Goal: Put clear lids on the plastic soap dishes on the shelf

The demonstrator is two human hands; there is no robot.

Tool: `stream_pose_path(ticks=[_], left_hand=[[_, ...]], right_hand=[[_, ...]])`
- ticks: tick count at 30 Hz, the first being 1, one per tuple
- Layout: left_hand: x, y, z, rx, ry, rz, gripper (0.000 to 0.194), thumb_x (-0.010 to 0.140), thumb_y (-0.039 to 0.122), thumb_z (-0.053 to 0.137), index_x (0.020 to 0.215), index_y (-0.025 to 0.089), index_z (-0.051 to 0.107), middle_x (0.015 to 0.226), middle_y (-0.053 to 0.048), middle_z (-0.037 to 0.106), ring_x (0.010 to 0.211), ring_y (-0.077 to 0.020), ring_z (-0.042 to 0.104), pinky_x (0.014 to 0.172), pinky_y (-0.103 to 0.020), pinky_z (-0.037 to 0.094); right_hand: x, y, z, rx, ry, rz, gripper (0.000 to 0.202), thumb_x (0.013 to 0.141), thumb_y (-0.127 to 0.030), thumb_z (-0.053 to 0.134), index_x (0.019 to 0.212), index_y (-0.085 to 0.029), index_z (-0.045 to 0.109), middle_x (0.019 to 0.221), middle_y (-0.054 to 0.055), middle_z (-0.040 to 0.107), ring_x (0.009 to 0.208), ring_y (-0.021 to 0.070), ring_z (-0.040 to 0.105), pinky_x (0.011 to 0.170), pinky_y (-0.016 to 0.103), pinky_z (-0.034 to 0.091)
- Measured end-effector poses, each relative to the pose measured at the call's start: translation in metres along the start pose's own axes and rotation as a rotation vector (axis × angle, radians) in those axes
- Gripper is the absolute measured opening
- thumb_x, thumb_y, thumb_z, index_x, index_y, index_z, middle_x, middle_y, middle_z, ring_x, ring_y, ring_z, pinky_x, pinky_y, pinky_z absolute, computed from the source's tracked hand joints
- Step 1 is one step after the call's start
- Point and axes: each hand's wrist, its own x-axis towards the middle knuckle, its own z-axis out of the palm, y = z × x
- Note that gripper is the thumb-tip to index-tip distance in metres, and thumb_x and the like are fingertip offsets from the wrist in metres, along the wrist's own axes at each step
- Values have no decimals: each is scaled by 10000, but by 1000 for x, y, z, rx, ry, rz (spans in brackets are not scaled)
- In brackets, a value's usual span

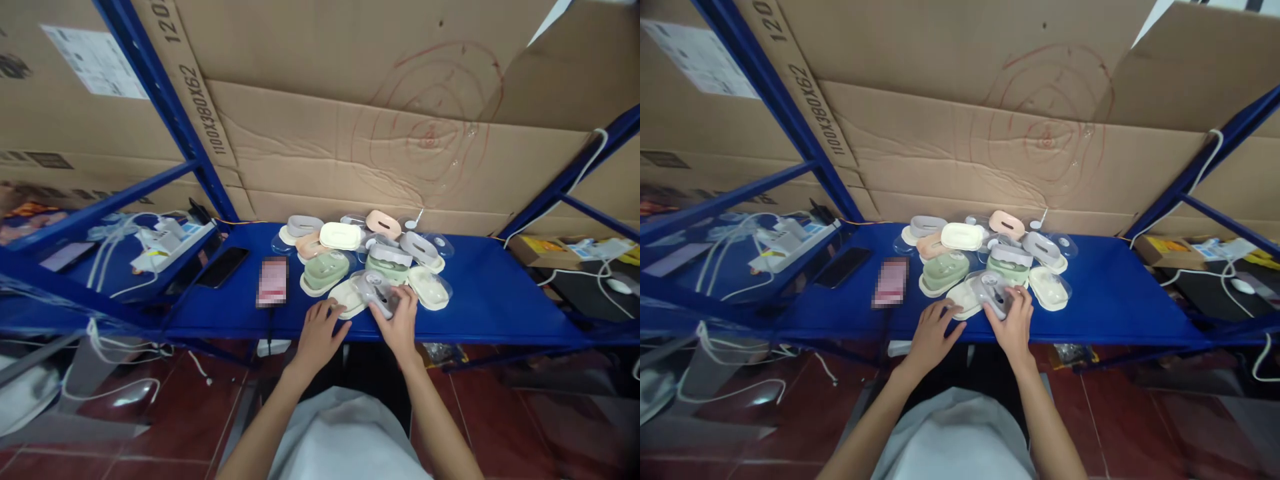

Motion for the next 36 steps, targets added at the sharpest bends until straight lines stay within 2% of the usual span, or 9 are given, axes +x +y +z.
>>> stream_pose_path(ticks=[4, 8, 14, 19, 22, 26, 29, 33, 36], left_hand=[[-4, -7, -13, 49, 40, -11, 212, 1006, 408, 686, 1069, 206, 702, 1223, -135, 673, 1163, -317, 653, 992, -490, 591], [-5, -14, -22, 69, -14, -9, 175, 1037, 367, 639, 1039, 198, 686, 1366, -165, 655, 1295, -354, 628, 1079, -554, 563], [0, -16, -20, -133, -175, 49, 185, 1084, 228, 506, 1183, 226, 662, 1463, -116, 644, 1450, -280, 558, 1257, -567, 428], [0, -19, -21, -228, -184, 93, 107, 1054, 222, 578, 1122, 228, 661, 1446, -110, 639, 1426, -266, 576, 1258, -527, 447], [-4, -22, -23, -259, -161, 47, 254, 1031, 227, 630, 1283, 255, 644, 1571, -129, 525, 1496, -290, 513, 1235, -511, 485], [-7, -27, -23, -312, -134, -27, 644, 1009, 241, 684, 1592, 348, 431, 1688, -129, 371, 1563, -308, 435, 1235, -515, 493], [-5, -28, -22, -278, -149, 23, 620, 1022, 224, 671, 1586, 371, 460, 1682, -107, 403, 1573, -314, 415, 1246, -550, 474], [-3, -28, -20, -244, -129, 72, 385, 1022, 217, 671, 1393, 320, 649, 1621, -96, 497, 1581, -336, 392, 1234, -593, 477], [-2, -27, -20, -255, -121, 84, 343, 1017, 218, 679, 1353, 287, 666, 1574, -105, 547, 1578, -329, 396, 1237, -585, 477]], right_hand=[[-3, -4, -2, -162, -142, -83, 640, 1013, -575, 635, 1543, -245, 491, 1590, 226, 457, 1433, 391, 517, 1090, 567, 456], [-1, -5, -11, -153, -280, -243, 452, 1095, -364, 536, 1544, -309, 534, 1643, 149, 483, 1467, 305, 531, 1186, 534, 377], [20, -2, -17, 69, -407, -250, 295, 1089, -372, 571, 1326, -276, 716, 1320, 82, 756, 1262, 249, 690, 1185, 501, 426], [41, 4, -10, 150, -431, -262, 259, 1061, -403, 630, 1245, -276, 760, 1328, 70, 754, 1272, 253, 675, 1188, 498, 461], [40, 4, -11, 194, -463, -288, 257, 1056, -392, 637, 1252, -286, 765, 1320, 64, 756, 1286, 254, 669, 1216, 513, 446], [27, -8, -16, 169, -596, -395, 292, 1063, -375, 626, 1326, -315, 738, 1316, 41, 763, 1331, 242, 651, 1286, 551, 357], [15, -20, -16, 88, -677, -481, 334, 1081, -315, 592, 1400, -325, 691, 1392, 36, 732, 1441, 233, 569, 1328, 579, 266], [8, -21, -16, 15, -664, -532, 342, 1081, -319, 591, 1413, -322, 674, 1490, 60, 665, 1464, 256, 541, 1306, 593, 302], [18, -9, -21, 54, -479, -486, 328, 1058, -369, 624, 1374, -315, 698, 1486, 89, 639, 1408, 293, 587, 1236, 570, 420]])
